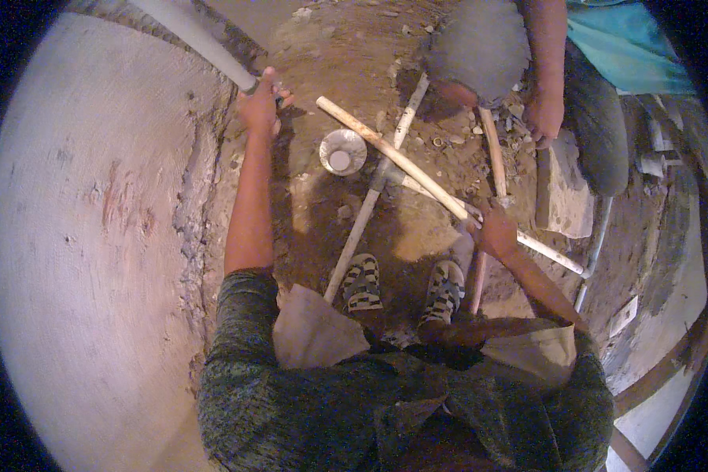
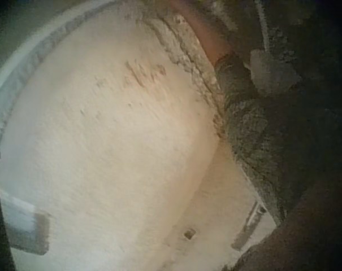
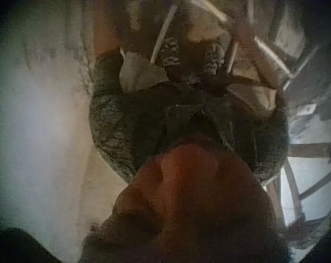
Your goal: The person connects and fits PVC pipes by hand, applying adhesive to joints, attaching elbows, and positioning the pipe assembly into floor trenches while working alongside another person.
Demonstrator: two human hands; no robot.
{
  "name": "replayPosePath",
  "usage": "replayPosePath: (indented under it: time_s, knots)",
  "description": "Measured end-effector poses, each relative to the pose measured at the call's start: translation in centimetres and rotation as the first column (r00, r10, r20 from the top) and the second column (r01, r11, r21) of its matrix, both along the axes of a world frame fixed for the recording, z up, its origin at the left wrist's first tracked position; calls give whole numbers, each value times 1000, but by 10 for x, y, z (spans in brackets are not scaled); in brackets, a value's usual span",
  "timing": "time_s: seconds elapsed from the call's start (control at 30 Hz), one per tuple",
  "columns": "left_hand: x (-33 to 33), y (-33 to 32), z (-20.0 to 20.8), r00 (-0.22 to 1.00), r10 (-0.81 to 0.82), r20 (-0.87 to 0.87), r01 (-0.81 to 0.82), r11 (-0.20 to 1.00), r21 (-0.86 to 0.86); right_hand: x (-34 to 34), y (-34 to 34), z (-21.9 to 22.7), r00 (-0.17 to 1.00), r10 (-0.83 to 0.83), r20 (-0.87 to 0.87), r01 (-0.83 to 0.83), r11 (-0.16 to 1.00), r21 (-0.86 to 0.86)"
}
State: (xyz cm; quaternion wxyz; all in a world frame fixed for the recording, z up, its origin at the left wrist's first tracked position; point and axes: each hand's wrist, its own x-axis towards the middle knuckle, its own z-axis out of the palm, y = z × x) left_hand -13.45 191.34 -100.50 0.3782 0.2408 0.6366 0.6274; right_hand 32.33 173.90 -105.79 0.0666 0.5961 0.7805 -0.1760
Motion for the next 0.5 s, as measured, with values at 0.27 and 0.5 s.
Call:
replayPosePath:
  time_s: [0.27,0.5]
  knots:
    - [6,-13,19,986,-41,164,31,998,60,-98,84,46,908,332,-257,-348,937,-19]
    - [30,-31,43,991,32,131,-43,996,78,-211,109,-1,773,425,-471,-381,905,190]
